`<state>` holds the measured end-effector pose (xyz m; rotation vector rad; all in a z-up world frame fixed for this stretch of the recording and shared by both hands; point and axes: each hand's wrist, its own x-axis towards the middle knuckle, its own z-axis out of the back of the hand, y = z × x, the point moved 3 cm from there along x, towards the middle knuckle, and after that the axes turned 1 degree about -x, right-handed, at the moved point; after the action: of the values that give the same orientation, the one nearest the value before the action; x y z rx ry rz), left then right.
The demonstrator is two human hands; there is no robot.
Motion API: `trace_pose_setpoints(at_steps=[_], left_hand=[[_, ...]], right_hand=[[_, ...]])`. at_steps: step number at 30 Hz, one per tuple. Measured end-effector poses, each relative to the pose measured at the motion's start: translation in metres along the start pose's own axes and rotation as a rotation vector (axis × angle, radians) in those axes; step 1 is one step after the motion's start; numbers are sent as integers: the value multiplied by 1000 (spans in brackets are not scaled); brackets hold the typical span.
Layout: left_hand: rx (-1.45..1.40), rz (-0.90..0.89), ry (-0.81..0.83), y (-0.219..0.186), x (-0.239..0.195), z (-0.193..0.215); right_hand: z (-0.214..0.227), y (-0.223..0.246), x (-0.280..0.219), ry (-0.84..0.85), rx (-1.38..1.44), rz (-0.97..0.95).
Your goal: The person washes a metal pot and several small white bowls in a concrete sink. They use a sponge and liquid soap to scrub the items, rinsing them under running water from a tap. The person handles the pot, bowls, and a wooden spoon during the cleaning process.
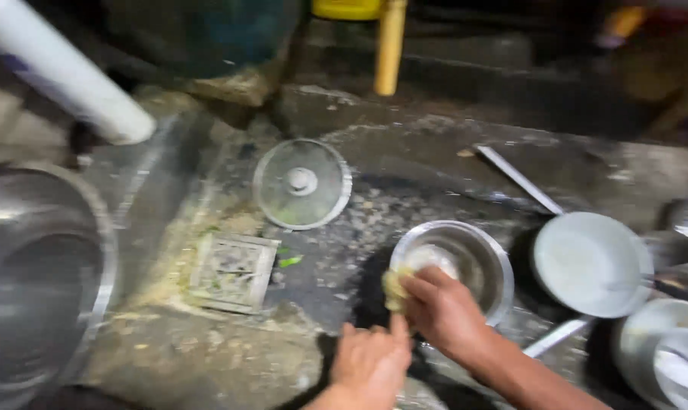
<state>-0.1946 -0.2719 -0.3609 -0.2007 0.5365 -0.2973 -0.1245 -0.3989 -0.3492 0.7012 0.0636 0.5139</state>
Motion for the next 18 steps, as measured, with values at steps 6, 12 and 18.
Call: trace_pose_setpoints(at_steps=[6, 12, 18], left_hand=[[53, 0, -110, 6, 8, -24], [-93, 7, 75, 1, -2, 3], [-231, 88, 239, -5, -21, 47]], right_hand=[[34, 2, 66, 72, 13, 99], [75, -59, 53, -36, -452, 58], [87, -60, -1, 133, -556, -188]])
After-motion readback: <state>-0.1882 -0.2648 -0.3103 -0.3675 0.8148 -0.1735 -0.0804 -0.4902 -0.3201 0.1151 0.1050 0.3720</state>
